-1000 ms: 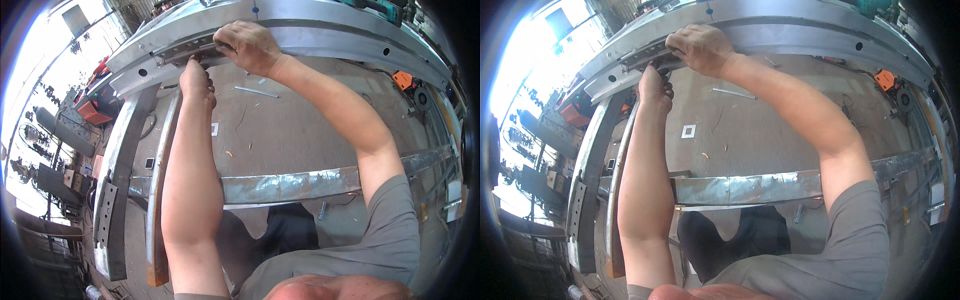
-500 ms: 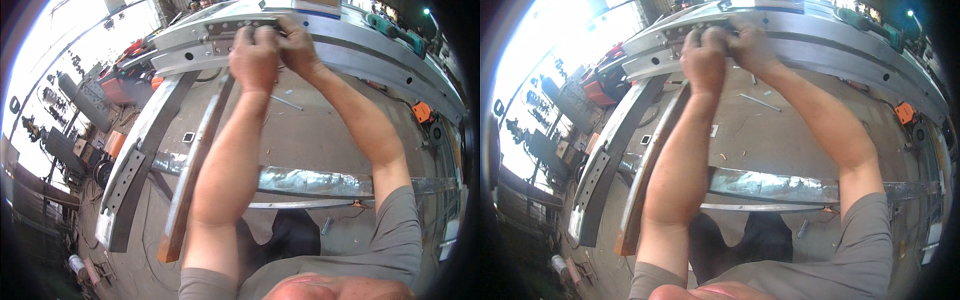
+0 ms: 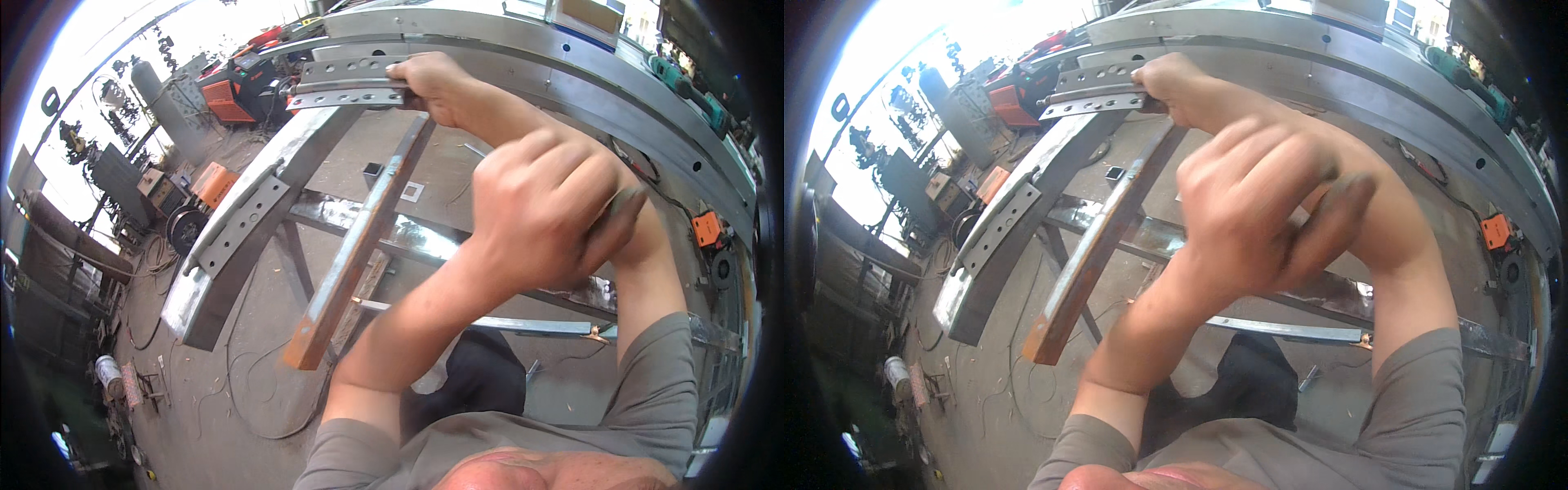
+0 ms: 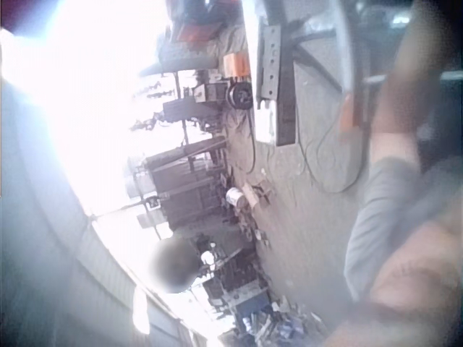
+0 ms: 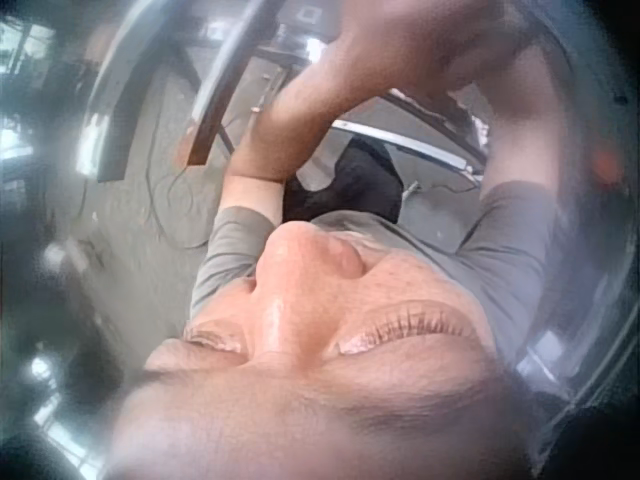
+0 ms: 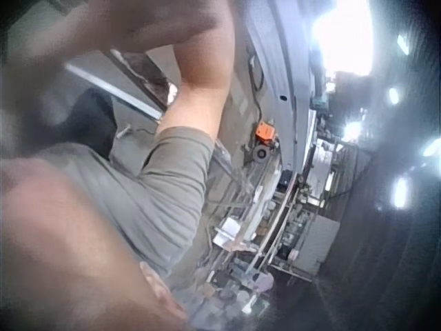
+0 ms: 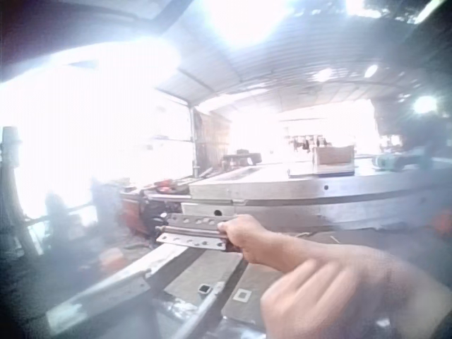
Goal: The person retrieves screws from a box and uses a cordless drill to fasten a metal hinge to a large metal frame. The person aligns the hinge, inserts screws, and tightens them with the drill.
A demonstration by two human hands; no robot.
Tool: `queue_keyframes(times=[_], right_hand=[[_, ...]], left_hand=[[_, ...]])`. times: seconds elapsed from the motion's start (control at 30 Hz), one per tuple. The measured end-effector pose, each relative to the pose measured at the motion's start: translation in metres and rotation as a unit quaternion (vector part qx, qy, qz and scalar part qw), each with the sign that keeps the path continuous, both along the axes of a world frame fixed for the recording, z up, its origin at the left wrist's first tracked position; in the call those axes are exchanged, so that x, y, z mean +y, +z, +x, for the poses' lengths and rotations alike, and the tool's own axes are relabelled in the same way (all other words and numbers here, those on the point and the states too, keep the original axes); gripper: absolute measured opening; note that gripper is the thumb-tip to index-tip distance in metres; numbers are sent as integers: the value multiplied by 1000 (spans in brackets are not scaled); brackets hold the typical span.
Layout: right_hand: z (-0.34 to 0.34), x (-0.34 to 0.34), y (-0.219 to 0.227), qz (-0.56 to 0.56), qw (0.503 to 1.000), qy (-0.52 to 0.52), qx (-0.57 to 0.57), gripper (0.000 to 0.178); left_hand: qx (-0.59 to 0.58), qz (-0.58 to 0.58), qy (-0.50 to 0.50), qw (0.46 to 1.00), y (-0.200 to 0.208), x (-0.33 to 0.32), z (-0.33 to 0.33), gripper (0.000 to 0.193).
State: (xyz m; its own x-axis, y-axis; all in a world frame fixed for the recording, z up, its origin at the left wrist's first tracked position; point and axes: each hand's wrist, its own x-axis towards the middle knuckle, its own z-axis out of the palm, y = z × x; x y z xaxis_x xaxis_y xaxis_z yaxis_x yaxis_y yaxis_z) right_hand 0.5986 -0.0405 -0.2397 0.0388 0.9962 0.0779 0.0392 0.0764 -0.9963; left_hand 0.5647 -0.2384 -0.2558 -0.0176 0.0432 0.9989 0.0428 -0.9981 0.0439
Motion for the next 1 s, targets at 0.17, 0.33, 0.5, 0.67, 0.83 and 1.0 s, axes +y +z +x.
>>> queue_keyframes(times=[0.17,0.33,0.5,0.67,0.83,1.0], right_hand=[[-68,26,0,-28,996,-19,-79,14],[-84,25,-14,-67,996,27,-59,19],[-76,24,-18,-111,986,85,-95,26],[-44,-18,9,97,931,66,-345,51],[68,-108,45,489,730,-116,-463,49],[289,-170,127,489,607,-373,-503,18]], left_hand=[[-12,-167,-34,985,-32,-23,-48,11],[-38,-366,-56,928,-66,-33,-74,20],[16,-448,-33,893,-95,-18,-81,29],[-31,-519,-91,849,-83,-17,-75,38],[58,-498,-57,863,-67,4,-59,23],[222,-398,23,890,-78,27,-44,27]])
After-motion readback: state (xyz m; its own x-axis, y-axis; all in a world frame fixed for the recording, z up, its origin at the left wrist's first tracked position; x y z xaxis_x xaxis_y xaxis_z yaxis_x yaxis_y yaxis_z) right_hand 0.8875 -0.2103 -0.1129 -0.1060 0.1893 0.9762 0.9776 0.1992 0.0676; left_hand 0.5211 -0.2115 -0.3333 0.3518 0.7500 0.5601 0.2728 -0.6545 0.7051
